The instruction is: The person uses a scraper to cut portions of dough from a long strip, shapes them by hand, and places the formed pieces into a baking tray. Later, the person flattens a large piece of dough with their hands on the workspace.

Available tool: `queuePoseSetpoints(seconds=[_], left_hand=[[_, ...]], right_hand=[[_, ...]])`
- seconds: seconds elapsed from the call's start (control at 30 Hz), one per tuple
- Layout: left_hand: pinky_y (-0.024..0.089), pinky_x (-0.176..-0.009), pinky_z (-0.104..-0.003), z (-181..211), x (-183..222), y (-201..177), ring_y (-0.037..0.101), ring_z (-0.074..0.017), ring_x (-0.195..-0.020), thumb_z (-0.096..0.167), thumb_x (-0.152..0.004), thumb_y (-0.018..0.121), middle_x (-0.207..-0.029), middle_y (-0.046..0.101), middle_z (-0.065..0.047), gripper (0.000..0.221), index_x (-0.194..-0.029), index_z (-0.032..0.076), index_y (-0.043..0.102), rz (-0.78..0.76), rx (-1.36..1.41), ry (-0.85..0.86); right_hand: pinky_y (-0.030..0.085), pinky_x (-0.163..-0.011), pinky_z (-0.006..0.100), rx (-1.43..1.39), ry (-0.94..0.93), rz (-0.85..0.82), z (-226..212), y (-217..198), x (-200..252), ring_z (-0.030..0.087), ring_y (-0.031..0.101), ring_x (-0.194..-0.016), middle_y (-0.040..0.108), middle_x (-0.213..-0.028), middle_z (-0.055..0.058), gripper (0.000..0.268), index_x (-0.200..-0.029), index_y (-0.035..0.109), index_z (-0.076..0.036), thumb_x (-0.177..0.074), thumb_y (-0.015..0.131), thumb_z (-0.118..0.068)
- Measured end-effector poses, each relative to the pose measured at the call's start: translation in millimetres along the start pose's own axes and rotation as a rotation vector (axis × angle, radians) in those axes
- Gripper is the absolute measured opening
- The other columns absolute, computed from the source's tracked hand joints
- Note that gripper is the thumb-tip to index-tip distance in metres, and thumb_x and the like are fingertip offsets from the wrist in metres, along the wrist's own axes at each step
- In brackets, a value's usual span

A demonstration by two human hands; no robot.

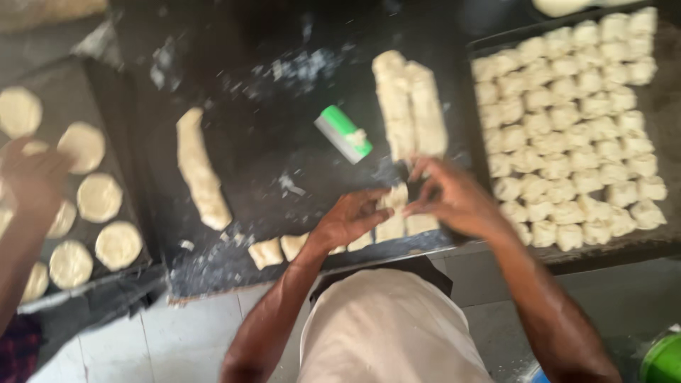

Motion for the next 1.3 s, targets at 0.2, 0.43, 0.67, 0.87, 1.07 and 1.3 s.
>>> queuePoseSetpoints(seconds=[0.2,0.43,0.67,0.87,1.07,1.3], left_hand=[[0.058,-0.096,-0.033,34.4,-71.3,63.8,0.071,-0.0165,-0.106,0.029,-0.102,0.06,-0.12,0.073,-0.013,0.049,-0.137,-0.005,0.066,-0.177,0.547,-0.011],[0.056,-0.106,-0.044,91.7,-151.3,154.8,0.064,-0.0229,-0.109,0.015,-0.102,0.06,-0.123,0.069,-0.013,0.047,-0.145,-0.002,0.057,-0.422,0.495,-0.168],[0.035,-0.125,-0.045,202.6,-184.4,142.6,0.032,-0.0275,-0.154,0.007,-0.104,0.058,-0.167,0.028,-0.012,0.045,-0.148,0.006,0.051,-0.192,0.369,0.319],[0.054,-0.114,-0.044,170.7,-141.0,62.2,0.056,-0.029,-0.141,0.007,-0.103,0.06,-0.155,0.052,-0.013,0.028,-0.13,0.007,0.067,0.189,0.065,0.297],[0.053,-0.103,-0.043,58.5,-35.4,17.4,0.062,-0.0308,-0.124,0.004,-0.078,0.079,-0.131,0.065,-0.009,0.032,-0.11,0.012,0.077,0.389,-0.601,0.233],[0.051,-0.108,-0.045,-15.9,20.8,63.4,0.06,-0.0335,-0.129,0.003,-0.081,0.07,-0.138,0.064,-0.013,0.042,-0.122,0.01,0.074,0.186,-0.584,0.478]], right_hand=[[0.056,-0.088,0.047,0.234,-0.351,0.309,35.2,-25.2,47.2,0.033,0.064,-0.106,0.062,-0.115,0.014,0.037,-0.123,0.065,-0.003,-0.087,0.074,-0.007],[0.053,-0.097,0.05,0.157,-0.3,0.65,134.9,-98.4,75.4,0.036,0.06,-0.119,0.066,-0.121,0.015,0.027,-0.112,0.071,-0.007,-0.086,0.077,-0.006],[0.06,-0.078,0.026,-0.541,0.11,0.96,321.8,-229.3,66.5,0.008,0.071,-0.091,0.076,-0.105,0.007,0.016,-0.108,0.073,-0.002,-0.099,0.06,0.004],[0.054,-0.084,0.041,0.367,0.17,0.886,389.1,-277.5,23.8,0.028,0.067,-0.099,0.071,-0.108,0.016,0.014,-0.116,0.072,0.003,-0.11,0.059,0.004],[0.053,-0.098,0.042,0.352,-0.106,0.902,255.9,-186.4,82.0,0.035,0.065,-0.112,0.064,-0.12,0.023,0.018,-0.124,0.06,0.01,-0.107,0.061,0.005],[0.047,-0.104,0.051,0.302,-0.354,0.255,85.2,51.0,76.3,0.036,0.048,-0.127,0.051,-0.126,0.015,0.028,-0.104,0.065,-0.01,-0.083,0.079,-0.022]])
Point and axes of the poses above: each hand's wrist, its own x-axis away from the middle knuckle, its own y-axis out of the palm, z = x × y, the point moved 5 cm from there along -x, towards the middle knuckle
